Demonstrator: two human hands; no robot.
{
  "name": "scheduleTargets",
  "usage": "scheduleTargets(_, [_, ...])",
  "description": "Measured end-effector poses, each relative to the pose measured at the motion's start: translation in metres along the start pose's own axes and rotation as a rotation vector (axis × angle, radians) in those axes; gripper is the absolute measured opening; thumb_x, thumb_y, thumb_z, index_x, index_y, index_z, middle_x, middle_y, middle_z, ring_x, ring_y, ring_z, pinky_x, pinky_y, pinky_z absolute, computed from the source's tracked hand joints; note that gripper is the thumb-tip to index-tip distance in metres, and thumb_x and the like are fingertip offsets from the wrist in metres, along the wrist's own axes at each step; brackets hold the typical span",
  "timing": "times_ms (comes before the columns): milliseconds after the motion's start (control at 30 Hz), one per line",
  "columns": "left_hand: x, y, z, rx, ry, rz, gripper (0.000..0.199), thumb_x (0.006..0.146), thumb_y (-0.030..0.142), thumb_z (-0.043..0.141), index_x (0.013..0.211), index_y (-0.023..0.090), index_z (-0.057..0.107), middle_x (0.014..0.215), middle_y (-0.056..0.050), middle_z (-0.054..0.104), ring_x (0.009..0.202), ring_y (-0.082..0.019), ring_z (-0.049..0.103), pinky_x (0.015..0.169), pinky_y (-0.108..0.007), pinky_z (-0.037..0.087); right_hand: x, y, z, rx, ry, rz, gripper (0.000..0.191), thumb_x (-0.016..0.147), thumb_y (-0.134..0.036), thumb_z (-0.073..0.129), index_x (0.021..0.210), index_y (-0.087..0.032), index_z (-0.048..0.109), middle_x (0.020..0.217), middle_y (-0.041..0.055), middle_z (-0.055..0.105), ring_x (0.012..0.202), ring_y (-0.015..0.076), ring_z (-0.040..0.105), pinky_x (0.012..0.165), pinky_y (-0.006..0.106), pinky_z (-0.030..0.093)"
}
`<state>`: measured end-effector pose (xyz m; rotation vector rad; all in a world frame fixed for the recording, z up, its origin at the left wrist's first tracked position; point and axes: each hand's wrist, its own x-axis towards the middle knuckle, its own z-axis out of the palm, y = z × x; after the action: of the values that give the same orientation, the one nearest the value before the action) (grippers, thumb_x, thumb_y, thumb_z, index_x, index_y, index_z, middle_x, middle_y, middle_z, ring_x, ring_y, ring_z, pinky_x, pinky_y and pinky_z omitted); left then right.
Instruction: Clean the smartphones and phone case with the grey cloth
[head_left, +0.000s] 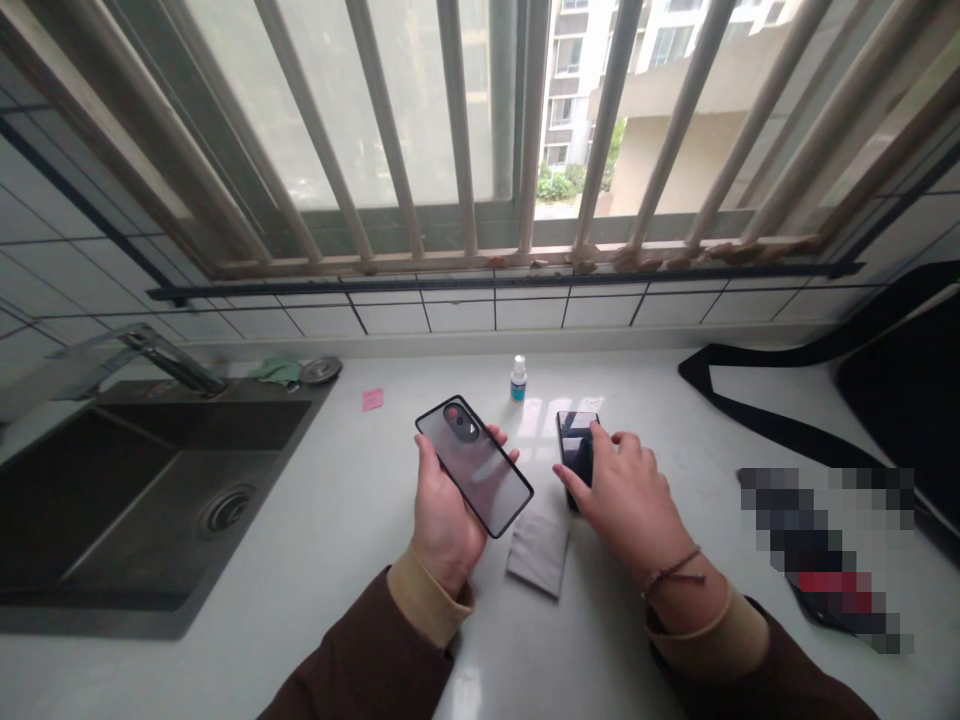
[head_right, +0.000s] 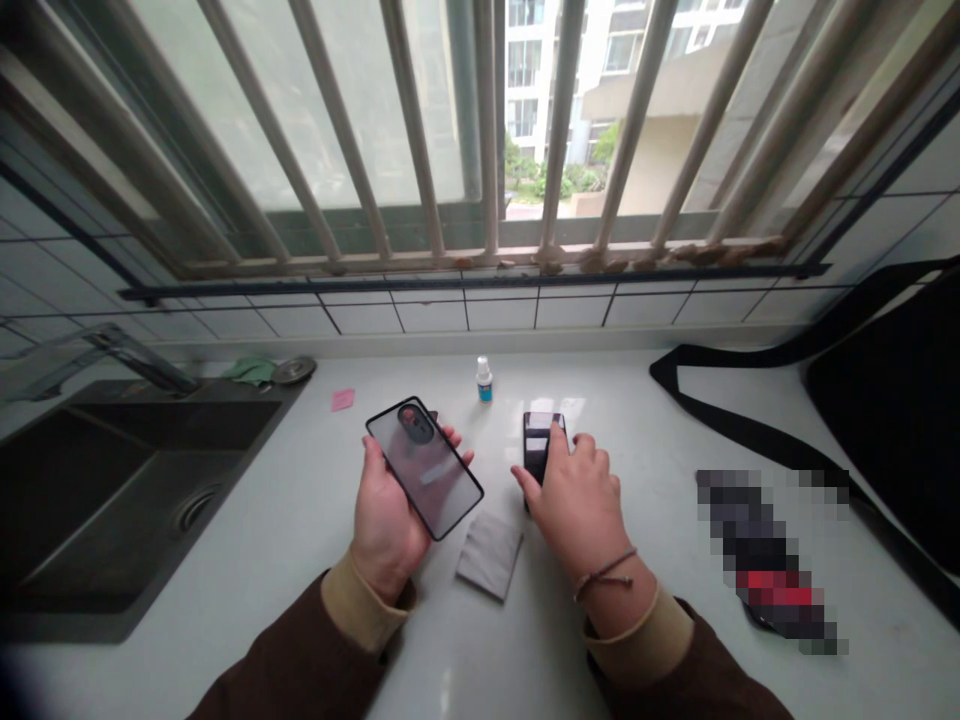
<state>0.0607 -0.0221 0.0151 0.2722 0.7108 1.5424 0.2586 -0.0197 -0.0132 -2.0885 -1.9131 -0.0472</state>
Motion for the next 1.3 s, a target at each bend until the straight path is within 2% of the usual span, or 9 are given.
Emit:
scheduleTargets(200, [0.000,-0.003,-0.001,0.054,-0.004,0.016,0.061,0.105,0.066,0.043,0.124,0.016,0.073,0.105,-0.014,0.079,0.095,-0.027,0.078,0.088,-0.045,0.064,-0.004,-0.005,0.004,-0.033,-0.110,0.033,0.075,0.093,-0.052,0.069,0.154,-0.012,0.051,0.120,0.0268,0.061,0.104,0.0437,0.063,0.080,0.050,0.054])
scheduleTargets(333, [0.000,-0.005,0.000,0.068,0.025,-0.005,0.061,0.106,0.064,0.042,0.120,0.014,0.074,0.101,-0.014,0.079,0.092,-0.026,0.078,0.086,-0.042,0.065,0.001,-0.004,0.004,-0.026,-0.132,0.051,0.068,0.091,-0.041,0.068,0.148,-0.007,0.054,0.115,0.0265,0.062,0.102,0.0424,0.063,0.085,0.049,0.052])
scheduleTargets(500, [0.000,-0.005,0.000,0.062,0.029,-0.015,0.062,0.103,0.068,0.047,0.120,0.014,0.074,0.101,-0.014,0.079,0.090,-0.026,0.078,0.084,-0.041,0.065,0.008,-0.001,0.002,0.025,-0.129,0.062,0.069,0.086,-0.039,0.069,0.142,-0.003,0.053,0.113,0.0263,0.065,0.101,0.0416,0.065,0.093,0.049,0.050])
scheduleTargets(633, [0.002,-0.006,-0.002,0.064,0.032,-0.024,0.063,0.104,0.067,0.044,0.119,0.014,0.075,0.100,-0.014,0.079,0.088,-0.026,0.077,0.083,-0.041,0.065,0.013,0.001,-0.001,0.285,-0.144,0.121,0.072,0.085,-0.044,0.068,0.143,-0.006,0.049,0.120,0.0242,0.067,0.111,0.0389,0.067,0.094,0.045,0.052])
scheduleTargets(800, [0.003,-0.006,-0.005,0.071,0.047,-0.039,0.063,0.105,0.066,0.042,0.118,0.014,0.074,0.100,-0.014,0.078,0.088,-0.026,0.077,0.085,-0.042,0.065,0.012,-0.005,-0.009,0.612,-0.232,0.165,0.071,0.081,-0.046,0.071,0.140,-0.013,0.051,0.124,0.0191,0.069,0.110,0.0329,0.070,0.092,0.042,0.056])
scheduleTargets(967, [0.001,-0.008,-0.004,0.011,-0.002,-0.132,0.065,0.104,0.069,0.043,0.120,0.014,0.075,0.105,-0.014,0.079,0.089,-0.026,0.077,0.086,-0.041,0.064,0.003,-0.015,-0.022,0.850,-0.219,-0.051,0.054,0.082,-0.037,0.072,0.131,-0.021,0.055,0.126,0.0126,0.067,0.110,0.0272,0.067,0.094,0.041,0.056])
scheduleTargets(1100, [-0.001,-0.011,-0.001,-0.005,-0.022,-0.070,0.060,0.104,0.066,0.046,0.122,0.016,0.075,0.117,-0.013,0.079,0.099,-0.026,0.076,0.092,-0.038,0.062,-0.005,-0.019,-0.030,0.971,-0.365,-0.215,0.050,0.081,-0.026,0.074,0.127,-0.024,0.056,0.114,0.0056,0.067,0.095,0.0212,0.069,0.082,0.034,0.057])
scheduleTargets(1167, [-0.001,-0.012,-0.002,0.028,0.012,-0.041,0.059,0.104,0.065,0.049,0.120,0.016,0.075,0.114,-0.013,0.079,0.099,-0.025,0.076,0.093,-0.037,0.061,-0.007,-0.020,-0.031,0.974,-0.425,-0.260,0.050,0.081,-0.024,0.074,0.127,-0.025,0.056,0.112,0.0042,0.066,0.089,0.0193,0.069,0.077,0.032,0.057])
scheduleTargets(1300, [0.000,-0.019,-0.010,0.112,0.027,-0.009,0.064,0.099,0.070,0.054,0.123,0.014,0.075,0.108,-0.012,0.079,0.098,-0.025,0.076,0.094,-0.038,0.060,-0.007,-0.021,-0.030,0.950,-0.443,-0.298,0.048,0.080,-0.023,0.076,0.125,-0.025,0.059,0.112,0.0041,0.066,0.093,0.0201,0.068,0.079,0.032,0.056])
